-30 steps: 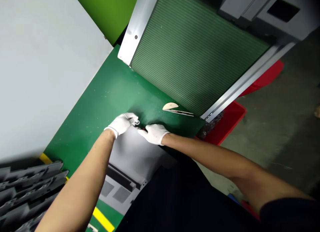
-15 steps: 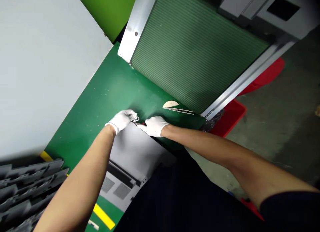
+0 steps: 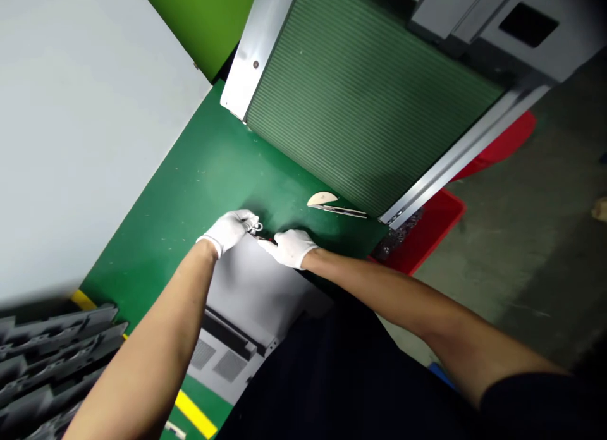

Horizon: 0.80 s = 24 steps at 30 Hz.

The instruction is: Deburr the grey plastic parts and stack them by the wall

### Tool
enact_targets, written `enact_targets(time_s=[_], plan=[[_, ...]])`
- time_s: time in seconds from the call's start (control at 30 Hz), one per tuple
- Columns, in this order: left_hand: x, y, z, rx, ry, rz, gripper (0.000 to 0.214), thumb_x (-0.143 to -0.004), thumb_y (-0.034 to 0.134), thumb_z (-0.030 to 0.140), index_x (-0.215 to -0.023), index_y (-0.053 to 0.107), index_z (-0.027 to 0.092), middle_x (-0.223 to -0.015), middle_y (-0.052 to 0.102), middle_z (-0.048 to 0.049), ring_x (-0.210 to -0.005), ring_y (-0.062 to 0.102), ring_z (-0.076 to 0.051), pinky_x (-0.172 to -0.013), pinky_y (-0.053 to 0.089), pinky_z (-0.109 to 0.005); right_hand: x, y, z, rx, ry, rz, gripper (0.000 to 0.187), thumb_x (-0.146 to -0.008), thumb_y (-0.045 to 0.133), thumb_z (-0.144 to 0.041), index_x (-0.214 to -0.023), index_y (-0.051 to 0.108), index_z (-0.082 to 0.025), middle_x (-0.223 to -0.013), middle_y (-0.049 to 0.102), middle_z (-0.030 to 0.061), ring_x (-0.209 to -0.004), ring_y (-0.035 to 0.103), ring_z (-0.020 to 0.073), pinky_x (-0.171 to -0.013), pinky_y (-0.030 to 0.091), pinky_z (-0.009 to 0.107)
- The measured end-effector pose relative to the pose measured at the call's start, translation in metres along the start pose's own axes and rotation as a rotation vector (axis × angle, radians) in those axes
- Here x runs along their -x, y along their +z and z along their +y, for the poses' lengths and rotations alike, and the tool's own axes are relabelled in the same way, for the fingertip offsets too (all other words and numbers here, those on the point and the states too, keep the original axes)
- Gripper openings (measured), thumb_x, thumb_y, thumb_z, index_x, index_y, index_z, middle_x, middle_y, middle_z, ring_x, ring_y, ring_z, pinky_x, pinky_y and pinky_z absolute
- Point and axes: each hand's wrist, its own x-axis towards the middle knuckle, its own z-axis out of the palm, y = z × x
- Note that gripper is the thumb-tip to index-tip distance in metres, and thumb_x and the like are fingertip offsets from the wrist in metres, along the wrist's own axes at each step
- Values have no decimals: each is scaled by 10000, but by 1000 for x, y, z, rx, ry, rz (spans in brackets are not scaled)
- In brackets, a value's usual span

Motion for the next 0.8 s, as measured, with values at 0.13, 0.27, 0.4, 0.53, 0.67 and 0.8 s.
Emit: enact_targets(time_s=[0.13,0.27,0.4,0.53,0.67,0.8], plan=[[-2,0,-4,7,8,4,311,-797,633,479,-832,691,175,-865,739,-105,-796,652,-243,-820,506,-400,-5,-9,6,35,-50,-8,850,-874,201,-832,-966,736,-178,-963,752,194,-964,708,353,-826,505,422],[-3,-1,-9,-27,20,15,311,-806,621,492,-826,673,186,-850,728,-88,-797,648,-236,-828,503,-397,-3,-3,4,1,-1,-28,797,-901,226,-798,-1057,713,-187,-1026,750,188,-996,705,337,-834,509,409],[-3,-2,-9,-21,17,24,300,-811,606,477,-830,676,186,-871,733,-92,-807,647,-236,-843,500,-399,0,7,0,-51,31,-13,729,-934,254,-752,-1081,701,-194,-1062,749,171,-1038,698,308,-876,496,381],[-1,-2,-3,-10,-41,46,302,-800,613,468,-827,687,177,-852,736,-92,-805,644,-240,-831,493,-392,0,8,2,-77,3,-34,708,-941,263,-743,-1048,712,-206,-1045,756,154,-1033,701,299,-867,494,358],[0,-1,3,19,-82,44,277,-811,611,443,-803,682,175,-845,738,-93,-797,651,-230,-828,488,-377,-1,6,4,-62,-12,-35,716,-944,255,-740,-1053,713,-201,-1044,754,165,-1030,699,303,-873,491,367],[0,-1,3,-14,-70,49,265,-819,608,428,-800,688,176,-859,742,-99,-798,655,-234,-837,483,-388,-3,5,4,-19,-14,4,740,-925,245,-765,-1034,715,-204,-1023,758,166,-1007,705,312,-870,497,395]])
